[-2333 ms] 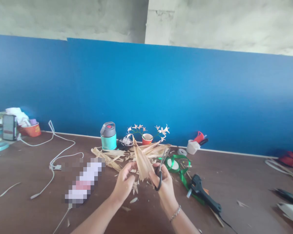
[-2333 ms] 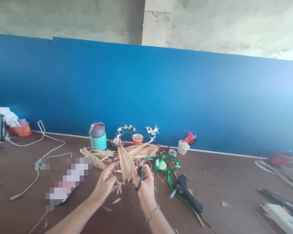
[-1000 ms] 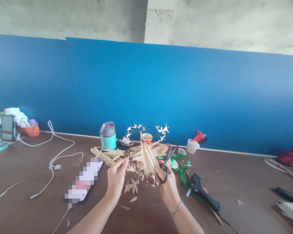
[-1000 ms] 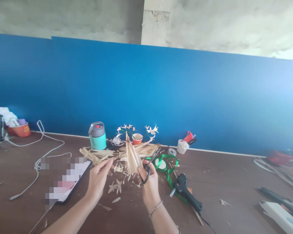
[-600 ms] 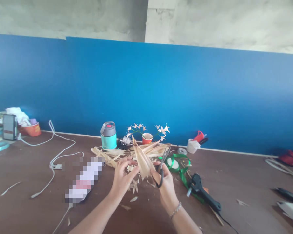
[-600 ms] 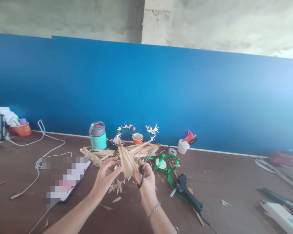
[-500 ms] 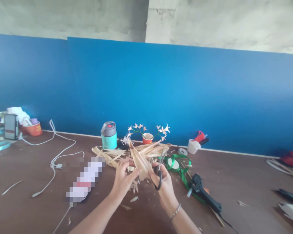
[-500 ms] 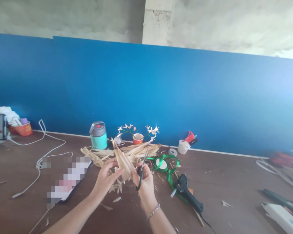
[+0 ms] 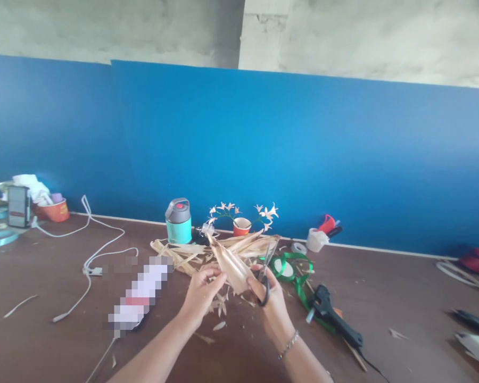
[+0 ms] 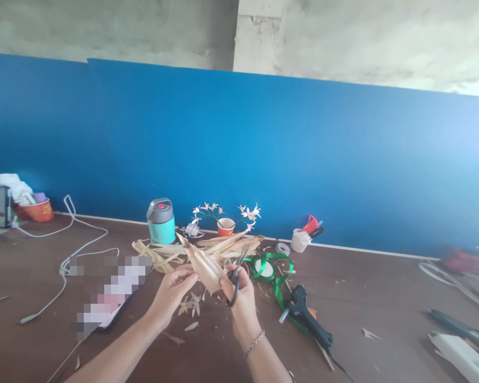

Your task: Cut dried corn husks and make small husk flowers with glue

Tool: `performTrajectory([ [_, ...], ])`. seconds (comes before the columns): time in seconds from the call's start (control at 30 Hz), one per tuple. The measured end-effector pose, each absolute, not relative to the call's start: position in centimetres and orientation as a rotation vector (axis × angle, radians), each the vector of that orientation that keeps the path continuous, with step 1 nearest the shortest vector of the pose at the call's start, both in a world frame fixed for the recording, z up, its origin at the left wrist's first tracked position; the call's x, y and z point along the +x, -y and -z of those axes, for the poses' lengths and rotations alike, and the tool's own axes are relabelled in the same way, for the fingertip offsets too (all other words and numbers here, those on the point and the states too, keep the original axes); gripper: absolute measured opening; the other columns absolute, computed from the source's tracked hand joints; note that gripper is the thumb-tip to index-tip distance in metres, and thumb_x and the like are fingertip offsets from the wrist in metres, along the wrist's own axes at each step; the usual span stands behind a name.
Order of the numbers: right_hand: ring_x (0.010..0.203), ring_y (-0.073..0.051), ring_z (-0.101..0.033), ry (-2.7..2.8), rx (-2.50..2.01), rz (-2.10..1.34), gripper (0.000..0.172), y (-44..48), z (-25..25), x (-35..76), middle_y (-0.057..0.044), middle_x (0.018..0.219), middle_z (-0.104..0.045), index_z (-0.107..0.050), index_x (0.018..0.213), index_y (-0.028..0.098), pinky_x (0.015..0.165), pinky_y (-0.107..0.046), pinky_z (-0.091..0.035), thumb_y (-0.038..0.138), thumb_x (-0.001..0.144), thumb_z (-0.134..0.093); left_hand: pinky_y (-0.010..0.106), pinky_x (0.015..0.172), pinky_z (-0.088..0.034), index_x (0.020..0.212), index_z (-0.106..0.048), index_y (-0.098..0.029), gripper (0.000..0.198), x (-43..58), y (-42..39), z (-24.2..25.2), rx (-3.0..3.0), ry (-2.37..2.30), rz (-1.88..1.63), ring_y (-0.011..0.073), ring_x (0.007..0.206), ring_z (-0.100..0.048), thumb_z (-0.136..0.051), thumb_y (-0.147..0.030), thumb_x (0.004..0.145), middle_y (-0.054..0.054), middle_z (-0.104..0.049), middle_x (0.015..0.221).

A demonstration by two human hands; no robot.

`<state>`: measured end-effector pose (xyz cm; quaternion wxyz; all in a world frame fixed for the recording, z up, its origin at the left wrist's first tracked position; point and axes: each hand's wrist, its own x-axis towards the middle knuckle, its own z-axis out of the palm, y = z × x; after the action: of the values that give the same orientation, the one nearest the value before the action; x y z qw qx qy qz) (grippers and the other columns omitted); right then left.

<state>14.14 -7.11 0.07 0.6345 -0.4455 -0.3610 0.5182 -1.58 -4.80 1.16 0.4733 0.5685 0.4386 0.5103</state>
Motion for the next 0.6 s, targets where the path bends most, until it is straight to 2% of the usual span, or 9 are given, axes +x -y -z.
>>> performTrajectory([
  [0.13,0.041,-0.006,-0.04,0.815,-0.981,-1.156,0.037,6.9,-0.3,14.5,0.007,0.057,-0.049,-0.052,0.087,0.021,0.038,-0.016,-0.03,0.033,0.061,-0.075,0.03,0.081,-0.042,0.073,-0.07,-0.017,0.025,-1.7,4.9,-1.4,1.471,-1.098,-1.236,0.0242,0.092,-0.058,-0.056,-0.037,0.076,0.007,-0.068,0.09],
  [0.27,0.039,-0.004,-0.037,0.708,-1.007,-1.015,0.037,6.2,-0.2,15.7,0.008,0.056,-0.048,-0.053,0.087,0.021,0.035,-0.015,-0.028,0.031,0.06,-0.074,0.031,0.079,-0.042,0.067,-0.069,-0.018,0.025,-1.9,4.6,-1.4,1.512,-1.189,-1.289,0.0249,0.089,-0.059,-0.059,-0.039,0.075,0.006,-0.067,0.085],
  [0.4,0.039,-0.003,-0.037,0.56,-1.011,-0.856,0.036,5.5,-0.1,16.8,0.008,0.057,-0.05,-0.052,0.086,0.022,0.036,-0.015,-0.029,0.029,0.058,-0.074,0.032,0.083,-0.041,0.063,-0.067,-0.018,0.023,-1.9,4.6,-1.2,1.521,-1.213,-1.323,0.0248,0.092,-0.059,-0.061,-0.038,0.074,0.006,-0.066,0.087],
  [0.57,0.038,-0.004,-0.038,0.559,-1.03,-0.83,0.037,5.6,-0.3,16.6,0.009,0.054,-0.047,-0.052,0.087,0.022,0.036,-0.015,-0.03,0.031,0.058,-0.074,0.035,0.086,-0.042,0.06,-0.068,-0.021,0.021,-0.9,5.7,-1.0,1.758,-1.077,-1.166,0.0242,0.092,-0.058,-0.062,-0.034,0.074,0.006,-0.065,0.087],
  [0.6,0.038,-0.004,-0.038,0.573,-1.041,-0.833,0.038,5.7,-0.4,16.4,0.009,0.056,-0.049,-0.052,0.087,0.021,0.036,-0.015,-0.03,0.032,0.058,-0.074,0.036,0.086,-0.042,0.066,-0.071,-0.022,0.016,-0.7,5.9,-0.9,1.822,-1.059,-1.139,0.0247,0.093,-0.058,-0.063,-0.034,0.074,0.007,-0.066,0.088],
])
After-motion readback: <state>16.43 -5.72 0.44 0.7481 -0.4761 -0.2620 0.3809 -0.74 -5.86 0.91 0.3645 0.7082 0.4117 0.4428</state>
